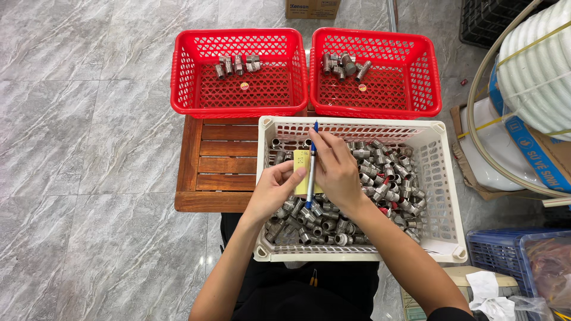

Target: The person sorts metal pipe fittings by hand, taking items from a large white crate and placing them into smaller red baskets based on their shape, and occasionally writes notes on a yellow pad with a blue pen.

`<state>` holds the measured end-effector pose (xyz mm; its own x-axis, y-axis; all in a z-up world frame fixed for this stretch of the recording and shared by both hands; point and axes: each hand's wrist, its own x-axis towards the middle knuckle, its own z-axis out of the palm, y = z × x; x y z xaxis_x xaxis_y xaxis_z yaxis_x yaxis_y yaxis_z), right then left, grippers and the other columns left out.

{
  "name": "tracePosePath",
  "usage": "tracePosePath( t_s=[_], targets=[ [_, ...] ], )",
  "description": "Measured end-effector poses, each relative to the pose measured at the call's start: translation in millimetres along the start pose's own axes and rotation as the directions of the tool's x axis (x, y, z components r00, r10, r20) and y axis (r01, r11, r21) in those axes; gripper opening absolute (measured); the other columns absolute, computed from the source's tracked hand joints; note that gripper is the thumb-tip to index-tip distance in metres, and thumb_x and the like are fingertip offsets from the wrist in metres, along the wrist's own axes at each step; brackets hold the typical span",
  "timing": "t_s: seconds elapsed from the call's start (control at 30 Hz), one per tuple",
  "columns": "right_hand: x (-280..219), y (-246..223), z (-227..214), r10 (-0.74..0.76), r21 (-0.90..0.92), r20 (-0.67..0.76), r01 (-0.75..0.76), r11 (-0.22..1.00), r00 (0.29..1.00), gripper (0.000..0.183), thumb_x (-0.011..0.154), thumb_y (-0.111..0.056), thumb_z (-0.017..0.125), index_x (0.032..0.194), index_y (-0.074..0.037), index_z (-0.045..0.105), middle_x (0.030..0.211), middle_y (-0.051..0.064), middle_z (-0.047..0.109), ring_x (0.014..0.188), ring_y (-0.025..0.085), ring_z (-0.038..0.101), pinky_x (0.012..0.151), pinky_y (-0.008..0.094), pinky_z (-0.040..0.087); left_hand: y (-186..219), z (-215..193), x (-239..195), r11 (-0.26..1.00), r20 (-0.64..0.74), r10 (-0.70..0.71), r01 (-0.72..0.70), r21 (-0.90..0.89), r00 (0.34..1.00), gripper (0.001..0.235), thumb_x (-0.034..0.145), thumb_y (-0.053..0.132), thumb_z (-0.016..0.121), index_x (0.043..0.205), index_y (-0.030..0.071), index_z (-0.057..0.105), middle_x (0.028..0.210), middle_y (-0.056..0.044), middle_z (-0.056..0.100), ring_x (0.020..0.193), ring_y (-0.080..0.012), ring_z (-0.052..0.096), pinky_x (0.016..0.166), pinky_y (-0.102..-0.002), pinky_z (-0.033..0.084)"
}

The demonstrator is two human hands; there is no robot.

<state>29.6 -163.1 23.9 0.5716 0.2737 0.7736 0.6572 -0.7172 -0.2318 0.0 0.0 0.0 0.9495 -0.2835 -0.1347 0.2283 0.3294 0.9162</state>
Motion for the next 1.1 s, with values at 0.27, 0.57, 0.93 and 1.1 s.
tracePosePath(
  t_s=[0.27,0.57,0.93,1.1],
  targets=[
    [0,-3,-1,-0.081,-0.026,0.055,0.083,0.996,0.995,0.035,0.09,0.003,0.062,0.123,-0.006,0.07,0.1,0.011,0.059,0.086,0.024,0.063,0.069,0.031,0.056,16,10,-3,0.993,-0.015,0.046,-0.044,0.114,0.999,0.036,0.086,0.019,0.079,0.113,-0.002,0.069,0.079,-0.008,0.074,0.067,-0.0029,0.061,0.054,-0.017,0.052],
    [2,2,2,0.084,0.191,0.017,-0.086,0.978,0.996,0.041,0.091,0.01,0.052,0.126,-0.007,0.067,0.099,0.008,0.06,0.088,0.023,0.06,0.074,0.032,0.054,52,-36,-33,0.982,-0.374,0.124,-0.061,0.176,0.919,0.045,0.086,0.013,0.076,0.123,-0.008,0.063,0.091,-0.022,0.073,0.073,-0.0225,0.069,0.061,-0.032,0.058],
    [15,14,-15,0.326,0.244,0.02,-0.321,0.915,0.945,0.029,0.091,0.005,0.059,0.113,-0.01,0.071,0.091,0.005,0.065,0.062,0.016,0.054,0.057,0.029,0.046,2,-162,-15,0.941,-0.579,0.088,0.123,0.316,0.81,0.057,0.088,0.021,0.078,0.129,-0.007,0.05,0.096,-0.019,0.07,0.072,-0.0202,0.07,0.057,-0.028,0.059],
    [14,20,-14,0.406,0.271,0.022,-0.396,0.877,0.914,0.025,0.088,0.004,0.065,0.105,-0.012,0.074,0.09,0.002,0.067,0.055,0.013,0.051,0.052,0.027,0.043,-35,-196,9,0.8,-0.628,0.106,0.309,0.515,0.771,0.054,0.084,0.034,0.082,0.126,0.005,0.063,0.092,-0.008,0.075,0.082,-0.0184,0.072,0.064,-0.036,0.058]
  ],
)
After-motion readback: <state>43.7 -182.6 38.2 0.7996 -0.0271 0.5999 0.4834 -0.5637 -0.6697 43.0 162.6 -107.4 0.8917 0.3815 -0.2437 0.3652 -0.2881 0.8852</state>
